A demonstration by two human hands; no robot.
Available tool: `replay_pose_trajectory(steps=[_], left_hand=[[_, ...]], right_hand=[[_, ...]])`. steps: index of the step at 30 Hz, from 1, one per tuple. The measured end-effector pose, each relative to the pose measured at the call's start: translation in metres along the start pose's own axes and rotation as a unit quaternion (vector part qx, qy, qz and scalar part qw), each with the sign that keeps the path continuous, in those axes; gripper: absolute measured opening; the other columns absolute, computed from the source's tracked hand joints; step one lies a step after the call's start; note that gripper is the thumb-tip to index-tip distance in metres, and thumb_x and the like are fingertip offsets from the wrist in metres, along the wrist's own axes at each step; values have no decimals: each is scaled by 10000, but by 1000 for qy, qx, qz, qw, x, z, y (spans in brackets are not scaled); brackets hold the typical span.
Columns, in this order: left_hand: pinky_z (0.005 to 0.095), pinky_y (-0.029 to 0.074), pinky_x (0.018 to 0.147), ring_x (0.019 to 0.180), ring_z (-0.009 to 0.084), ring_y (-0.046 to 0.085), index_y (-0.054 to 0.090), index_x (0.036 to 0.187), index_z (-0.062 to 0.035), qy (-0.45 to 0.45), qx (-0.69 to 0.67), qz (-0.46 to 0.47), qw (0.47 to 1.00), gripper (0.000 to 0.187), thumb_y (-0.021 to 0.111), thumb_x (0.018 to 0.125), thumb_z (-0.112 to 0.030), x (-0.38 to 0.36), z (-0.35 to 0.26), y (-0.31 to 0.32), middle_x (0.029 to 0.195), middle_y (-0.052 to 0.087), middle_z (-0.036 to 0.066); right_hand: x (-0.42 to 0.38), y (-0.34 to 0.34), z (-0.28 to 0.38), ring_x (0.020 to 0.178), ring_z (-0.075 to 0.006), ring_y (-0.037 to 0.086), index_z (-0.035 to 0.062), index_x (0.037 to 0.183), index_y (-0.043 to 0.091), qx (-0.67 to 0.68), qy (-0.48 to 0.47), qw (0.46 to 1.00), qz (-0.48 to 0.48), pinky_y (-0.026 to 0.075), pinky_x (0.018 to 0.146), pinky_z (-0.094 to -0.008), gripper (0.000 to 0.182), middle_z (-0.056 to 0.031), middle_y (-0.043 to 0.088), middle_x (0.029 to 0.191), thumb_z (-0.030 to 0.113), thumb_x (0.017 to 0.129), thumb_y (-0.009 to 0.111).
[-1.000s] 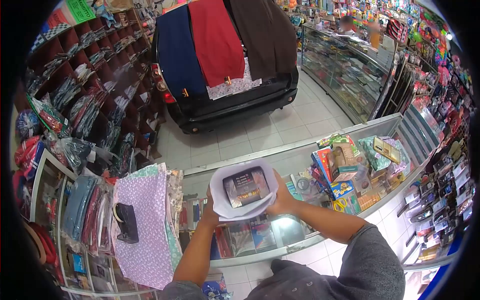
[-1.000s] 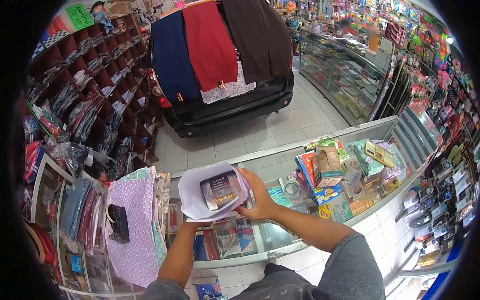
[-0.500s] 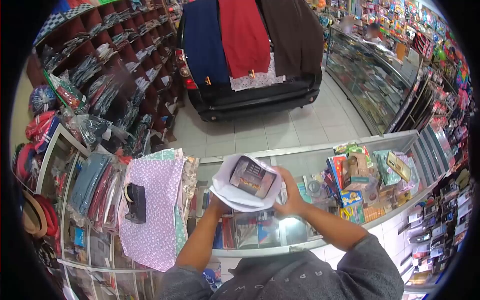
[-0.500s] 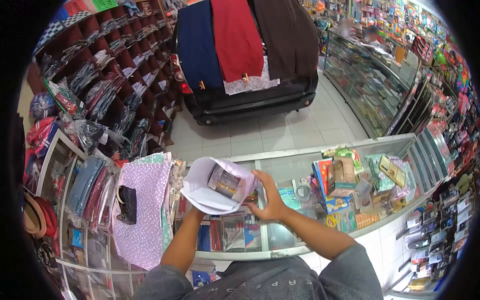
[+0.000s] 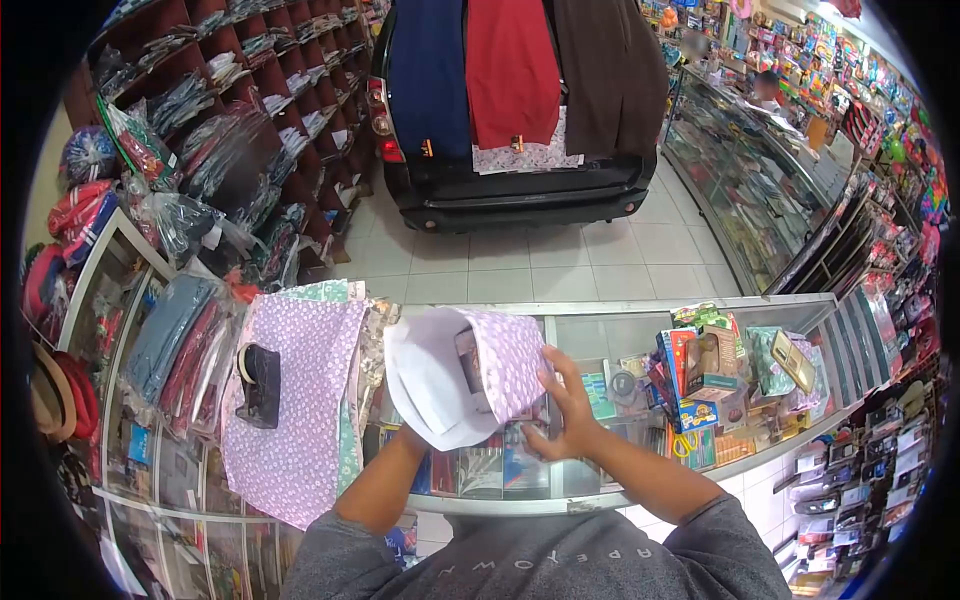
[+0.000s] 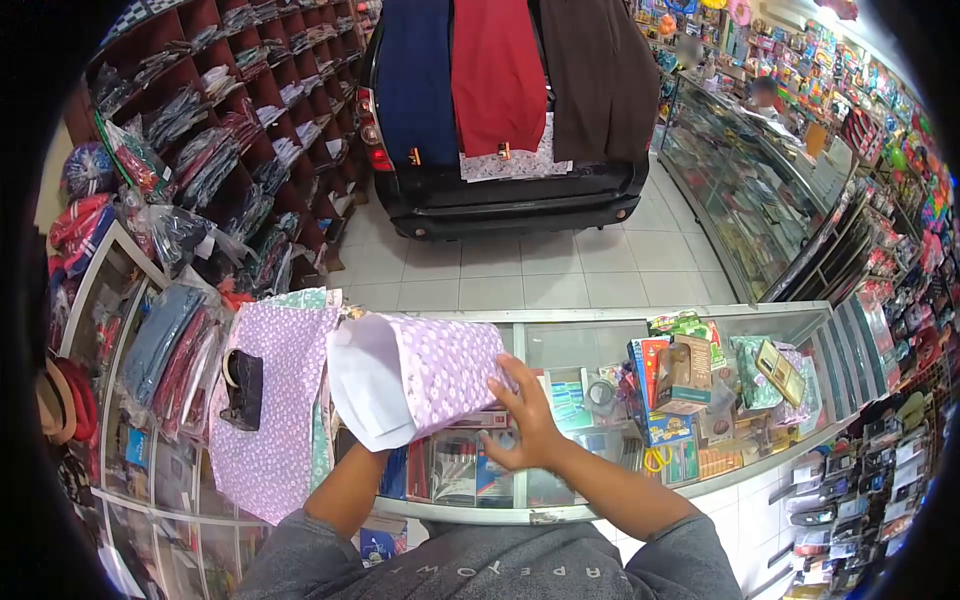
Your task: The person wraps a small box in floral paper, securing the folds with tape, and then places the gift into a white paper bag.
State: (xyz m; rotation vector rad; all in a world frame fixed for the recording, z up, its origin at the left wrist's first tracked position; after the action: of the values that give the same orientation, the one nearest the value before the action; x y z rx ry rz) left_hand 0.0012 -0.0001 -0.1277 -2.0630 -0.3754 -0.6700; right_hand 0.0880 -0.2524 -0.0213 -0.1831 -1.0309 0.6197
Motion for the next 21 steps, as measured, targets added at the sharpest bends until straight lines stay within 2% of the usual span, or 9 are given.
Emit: replay_pose_trajectory(steps=[3,6,7,8,10,12,14,16,21], left_hand=[[429,383,1174,1378,324,525,180,1647,-38,-111,-231,-26,966,871,673,928,-61,39,-13,-17,1543,475,204],[417,385,1174,1381,298,528,137,1665,-45,-213,-449,-54,866,878,645,950,-65,63,-35,-22,1563,469,193],[413,386,1175,1382,290,529,122,1671,-47,-244,-517,-63,818,880,636,957,-67,68,-41,-26,1569,467,190],[380,383,1178,1424,256,483,27,1681,-61,-186,-554,-40,811,1099,758,862,-21,68,-42,-28,1622,413,173],[389,397,1175,1402,271,505,128,1661,-20,-42,-482,-6,875,1271,942,687,-77,76,-52,-40,1559,477,187],[407,404,1179,1379,281,524,245,1599,15,-153,-255,88,951,1376,1056,504,-179,70,-57,-39,1498,524,178],[422,456,1134,1323,279,572,380,1515,9,-45,-160,76,983,1262,1060,512,-342,58,-40,-22,1415,589,167],[421,478,1106,1282,259,609,495,1459,-24,-160,-224,109,955,1097,1035,576,-389,64,-53,-25,1357,642,135],[402,499,1076,1248,236,633,573,1408,-59,-164,-199,165,952,811,957,738,-307,63,-52,-16,1335,668,87]], right_hand=[[1,6,8,1392,-545,424,177,1589,399,-8,-12,999,29,464,1039,-543,969,-372,247,1614,164,724,834],[-6,12,2,1360,-532,449,149,1595,382,-24,1,997,75,506,968,-498,978,-390,232,1611,166,727,832],[-9,13,-1,1322,-506,481,106,1559,440,-31,-3,997,77,523,923,-458,910,-408,233,1596,177,734,820],[-11,13,-5,1322,-506,481,106,1559,440,-30,-4,996,79,523,923,-458,910,-408,233,1596,177,734,820],[-17,20,-13,1269,-501,510,69,1495,525,-24,33,985,165,528,916,-454,816,-432,239,1574,192,739,807],[-17,20,-11,1298,-548,497,57,1438,587,21,70,984,164,521,985,-476,735,-444,245,1557,201,745,785],[-1,16,5,1358,-592,449,71,1460,571,-35,7,988,152,484,1073,-506,754,-457,231,1554,206,746,770],[-4,19,5,1424,-600,387,100,1498,545,-6,22,988,152,437,1133,-520,782,-458,214,1574,204,752,754],[-7,22,1,1451,-581,368,79,1574,433,21,11,984,174,425,1144,-523,852,-413,212,1623,169,779,725]])
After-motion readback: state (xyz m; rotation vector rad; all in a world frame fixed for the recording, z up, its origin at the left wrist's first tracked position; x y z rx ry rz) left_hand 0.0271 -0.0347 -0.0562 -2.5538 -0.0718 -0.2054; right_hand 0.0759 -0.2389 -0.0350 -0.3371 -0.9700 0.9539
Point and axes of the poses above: each hand's wrist, its own x-axis towards the middle knuckle, its own y-axis out of the palm, z = x × y, the point moved 4 cm from there along x, towards the middle knuckle
